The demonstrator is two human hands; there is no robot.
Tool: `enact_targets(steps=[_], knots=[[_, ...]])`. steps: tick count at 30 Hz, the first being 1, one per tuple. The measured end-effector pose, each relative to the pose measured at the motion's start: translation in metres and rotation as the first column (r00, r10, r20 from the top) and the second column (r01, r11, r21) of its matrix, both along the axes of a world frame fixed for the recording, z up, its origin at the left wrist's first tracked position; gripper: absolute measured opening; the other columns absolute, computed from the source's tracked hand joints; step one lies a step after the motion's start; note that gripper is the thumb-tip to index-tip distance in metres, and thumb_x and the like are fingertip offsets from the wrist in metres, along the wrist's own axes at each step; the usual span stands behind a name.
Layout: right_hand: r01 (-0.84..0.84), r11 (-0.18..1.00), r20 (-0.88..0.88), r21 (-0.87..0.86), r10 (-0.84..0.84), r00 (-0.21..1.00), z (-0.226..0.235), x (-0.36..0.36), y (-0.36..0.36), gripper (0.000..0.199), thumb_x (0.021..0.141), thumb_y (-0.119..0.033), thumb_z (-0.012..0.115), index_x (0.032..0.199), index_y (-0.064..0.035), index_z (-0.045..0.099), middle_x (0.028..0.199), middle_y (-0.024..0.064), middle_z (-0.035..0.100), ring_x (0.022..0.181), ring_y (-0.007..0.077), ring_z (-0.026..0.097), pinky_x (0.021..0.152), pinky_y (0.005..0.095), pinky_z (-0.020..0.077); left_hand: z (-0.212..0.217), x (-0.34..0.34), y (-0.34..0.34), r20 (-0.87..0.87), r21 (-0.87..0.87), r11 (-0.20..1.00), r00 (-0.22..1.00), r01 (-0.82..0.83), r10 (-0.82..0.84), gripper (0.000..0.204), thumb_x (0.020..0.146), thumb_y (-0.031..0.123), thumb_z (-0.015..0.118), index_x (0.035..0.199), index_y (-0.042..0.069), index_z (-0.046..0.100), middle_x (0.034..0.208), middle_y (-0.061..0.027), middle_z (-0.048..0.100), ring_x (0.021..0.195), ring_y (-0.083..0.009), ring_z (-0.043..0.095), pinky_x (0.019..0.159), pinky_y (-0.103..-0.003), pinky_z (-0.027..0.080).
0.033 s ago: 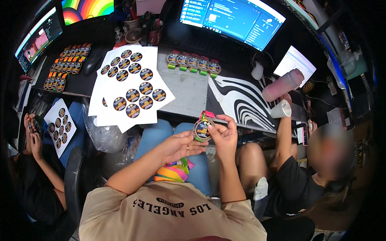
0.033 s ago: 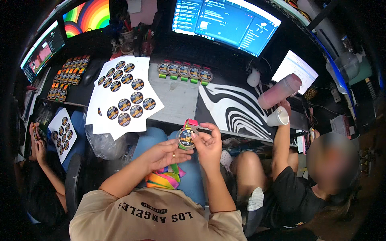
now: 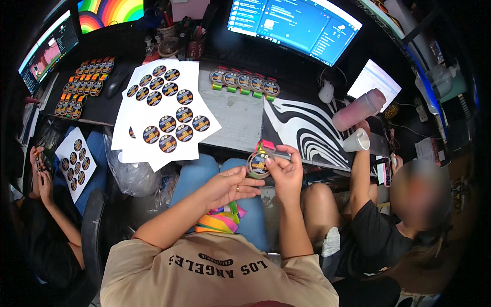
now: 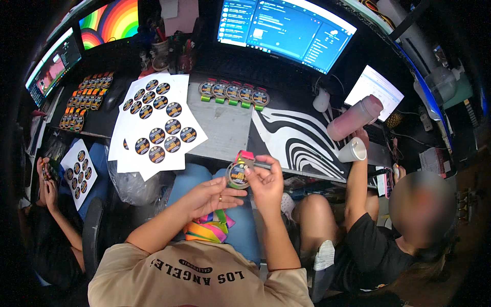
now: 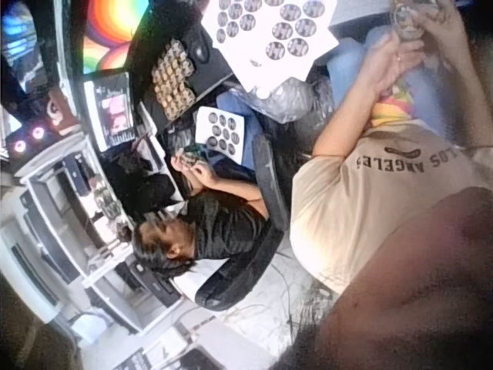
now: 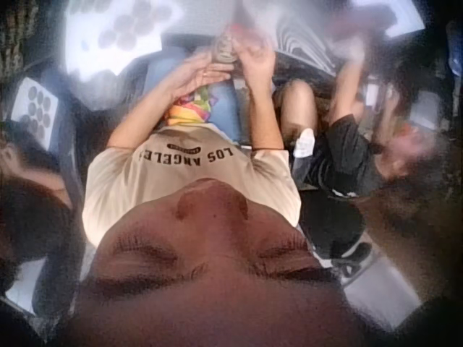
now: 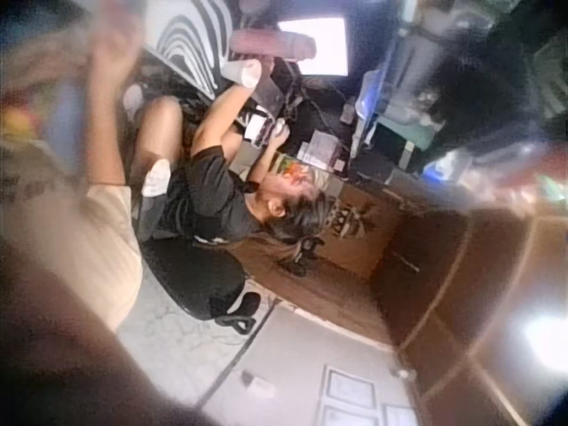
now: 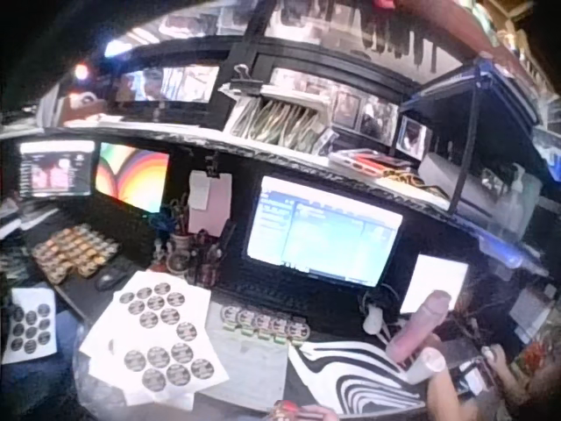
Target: The person repeatedly picks a circular sticker, places it on a small cylindrical object, and wraps a colorful ribbon around it to form a keychain. They place each finished keychain on the desk and continue the cycle with new stickers and ribbons.
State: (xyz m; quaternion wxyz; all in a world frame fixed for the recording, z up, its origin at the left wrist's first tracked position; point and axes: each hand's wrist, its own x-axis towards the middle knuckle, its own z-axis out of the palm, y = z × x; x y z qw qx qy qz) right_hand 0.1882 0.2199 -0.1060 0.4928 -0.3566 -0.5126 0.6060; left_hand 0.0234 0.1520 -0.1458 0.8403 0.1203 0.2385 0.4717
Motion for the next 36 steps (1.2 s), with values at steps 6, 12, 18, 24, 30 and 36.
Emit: enact_targets(steps=[6,12,18,24,30,36], knots=[[0.057,0.996,0.216,0.075,-0.072,0.974,-0.003,0.029,0.150,0.034,0.086,0.001,0.064,0.112,-0.0030,0.043,0.086,0.0163,0.068,0.075,0.0179,0.066,0.068,0.0265,0.0520,0.018,0.010,0.033,-0.769,0.520,0.846,0.495,0.118,0.403,0.040,0.095,0.024,0.055,0.131,0.008,0.049,0.129,-0.0142,0.052,0.105,-0.0278,0.056,0.092,-0.038,0.046],[-0.009,0.989,0.178,-0.148,0.036,0.983,-0.020,0.013,0.259,0.036,0.086,-0.003,0.067,0.113,-0.0017,0.043,0.085,0.0136,0.066,0.070,0.0196,0.067,0.058,0.0301,0.0570,0.016,0.044,0.118,-0.583,0.690,0.632,-0.248,0.352,0.774,0.038,0.085,0.021,0.063,0.123,0.018,0.061,0.130,-0.0178,0.048,0.113,-0.0376,0.047,0.095,-0.048,0.038],[-0.070,0.985,0.195,-0.160,0.101,0.976,-0.024,-0.001,0.287,0.040,0.083,-0.002,0.068,0.114,0.0025,0.043,0.091,0.0186,0.064,0.076,0.0246,0.068,0.063,0.0350,0.0601,0.003,0.071,0.179,-0.589,0.606,0.726,-0.429,0.325,0.684,0.044,0.085,0.034,0.063,0.127,0.022,0.060,0.134,-0.0212,0.044,0.115,-0.0367,0.045,0.090,-0.049,0.037],[-0.101,0.981,0.236,-0.167,0.139,0.962,-0.025,-0.001,0.296,0.045,0.083,-0.002,0.069,0.119,0.0042,0.043,0.090,0.0190,0.065,0.076,0.0249,0.068,0.064,0.0346,0.0605,-0.004,0.076,0.198,-0.594,0.601,0.749,-0.473,0.277,0.651,0.047,0.084,0.034,0.063,0.128,0.019,0.059,0.131,-0.0217,0.046,0.114,-0.0360,0.046,0.089,-0.047,0.037],[-0.102,0.979,0.239,-0.176,0.143,0.961,-0.024,0.003,0.297,0.047,0.083,-0.002,0.069,0.122,0.0051,0.043,0.089,0.0182,0.066,0.078,0.0239,0.068,0.063,0.0330,0.0601,-0.005,0.077,0.203,-0.587,0.586,0.755,-0.489,0.293,0.645,0.049,0.084,0.034,0.063,0.130,0.018,0.058,0.131,-0.0201,0.046,0.113,-0.0351,0.047,0.088,-0.045,0.038],[-0.109,0.977,0.253,-0.181,0.154,0.955,-0.023,0.002,0.299,0.047,0.082,-0.004,0.071,0.120,0.0050,0.045,0.088,0.0175,0.066,0.074,0.0222,0.068,0.060,0.0302,0.0588,-0.007,0.080,0.207,-0.568,0.581,0.759,-0.521,0.295,0.637,0.051,0.085,0.036,0.062,0.132,0.017,0.056,0.131,-0.0204,0.048,0.111,-0.0342,0.049,0.088,-0.044,0.038]])
